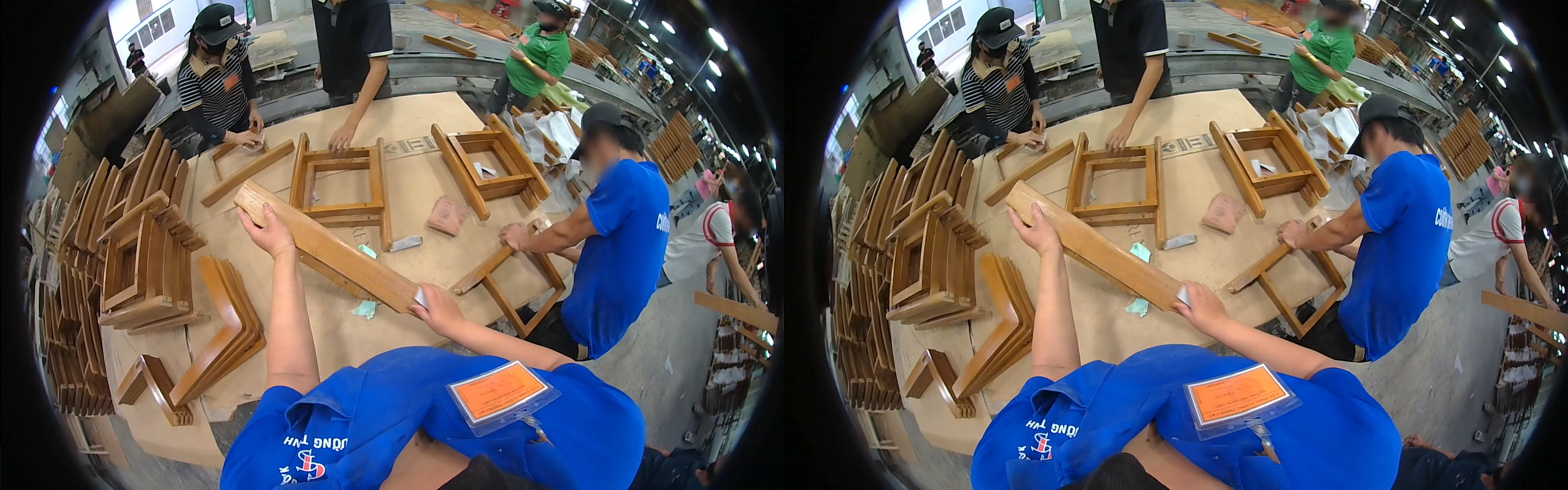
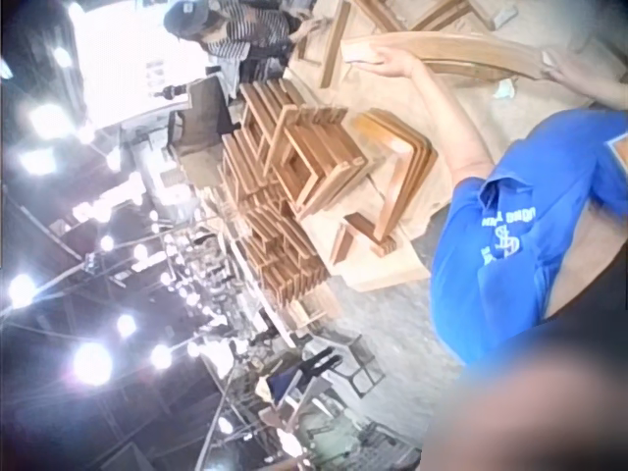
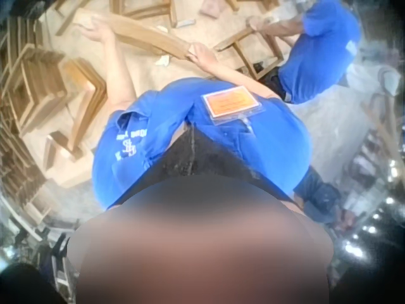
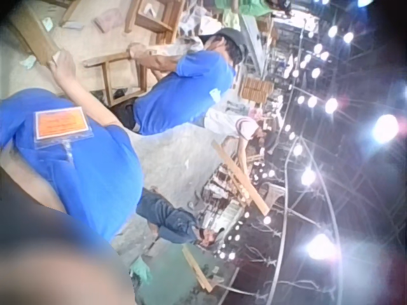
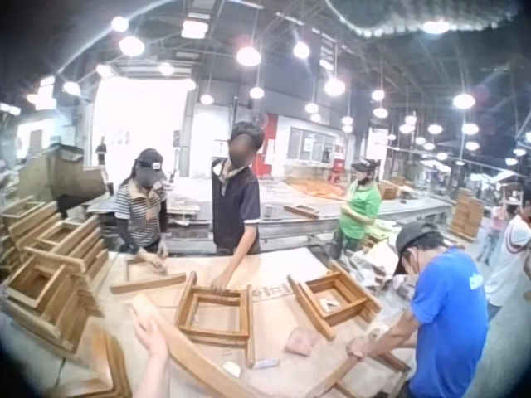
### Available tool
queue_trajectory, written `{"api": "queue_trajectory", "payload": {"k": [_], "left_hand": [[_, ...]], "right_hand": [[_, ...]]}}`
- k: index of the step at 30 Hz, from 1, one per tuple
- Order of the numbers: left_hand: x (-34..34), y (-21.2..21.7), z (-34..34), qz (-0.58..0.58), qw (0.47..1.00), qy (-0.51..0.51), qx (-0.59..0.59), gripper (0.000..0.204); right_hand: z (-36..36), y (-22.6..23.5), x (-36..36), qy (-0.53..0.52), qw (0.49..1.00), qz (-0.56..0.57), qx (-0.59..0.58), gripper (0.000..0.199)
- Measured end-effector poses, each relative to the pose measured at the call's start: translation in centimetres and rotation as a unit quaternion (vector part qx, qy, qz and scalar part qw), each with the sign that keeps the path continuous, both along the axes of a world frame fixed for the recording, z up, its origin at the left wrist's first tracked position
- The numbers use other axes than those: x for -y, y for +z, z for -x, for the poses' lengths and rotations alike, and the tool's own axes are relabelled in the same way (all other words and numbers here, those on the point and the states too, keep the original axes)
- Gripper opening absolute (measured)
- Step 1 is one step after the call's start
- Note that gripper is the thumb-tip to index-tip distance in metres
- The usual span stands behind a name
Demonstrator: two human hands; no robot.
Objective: The person wipes wooden chair frame parts with a cloth on a workbench, handling each piece one at a time, turning them over to wipe multiple sides, and placing them back on the table. Other workers are visible in the background performing similar actions.
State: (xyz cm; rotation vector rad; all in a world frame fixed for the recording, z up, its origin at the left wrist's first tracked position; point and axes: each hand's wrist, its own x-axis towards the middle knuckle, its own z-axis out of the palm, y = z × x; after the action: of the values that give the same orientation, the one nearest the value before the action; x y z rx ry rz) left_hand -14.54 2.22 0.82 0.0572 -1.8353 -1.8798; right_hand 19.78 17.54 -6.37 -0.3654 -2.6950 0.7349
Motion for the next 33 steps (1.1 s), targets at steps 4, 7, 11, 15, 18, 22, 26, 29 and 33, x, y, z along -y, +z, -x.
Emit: {"api": "queue_trajectory", "payload": {"k": [4,7,11,15,18,22,26,29,33], "left_hand": [[1.3,-0.3,0.1,0.009,1.0,-0.002,0.004,0.067],[2.4,-0.5,-0.2,-0.015,0.999,-0.017,0.029,0.068],[3.8,-1.1,-0.6,-0.029,0.999,-0.013,0.033,0.069],[5.1,-1.8,-1.2,-0.003,0.999,0.024,0.032,0.068],[6.9,-2.4,-2.0,-0.028,0.998,0.027,0.055,0.066],[9.5,-3.5,-3.7,-0.189,0.977,-0.002,0.096,0.069],[10.8,-6.1,-6.5,-0.248,0.95,-0.053,0.18,0.071],[10.7,-9.1,-8.3,-0.254,0.924,-0.13,0.255,0.074],[10.5,-10.5,-10.4,-0.025,0.925,-0.149,0.349,0.089]], "right_hand": [[-6.5,-1.3,-3.1,0.052,0.979,0.002,0.199,0.048],[-6.9,-1.8,-4.7,-0.035,0.967,0.112,0.226,0.042],[-2.6,-2.6,-5.0,-0.161,0.823,0.544,0.018,0.034],[0.9,-2.3,-3.5,-0.11,0.792,0.594,0.09,0.032],[1.5,-0.3,-2.6,-0.076,0.752,0.651,0.065,0.03],[1.4,5.7,-4.0,-0.024,0.799,0.6,0.043,0.03],[0.7,13.5,-6.3,0.051,0.87,0.488,0.044,0.028],[1.0,17.4,-6.3,0.075,0.905,0.419,0.005,0.025],[1.7,19.7,-5.2,0.041,0.916,0.397,0.036,0.021]]}}
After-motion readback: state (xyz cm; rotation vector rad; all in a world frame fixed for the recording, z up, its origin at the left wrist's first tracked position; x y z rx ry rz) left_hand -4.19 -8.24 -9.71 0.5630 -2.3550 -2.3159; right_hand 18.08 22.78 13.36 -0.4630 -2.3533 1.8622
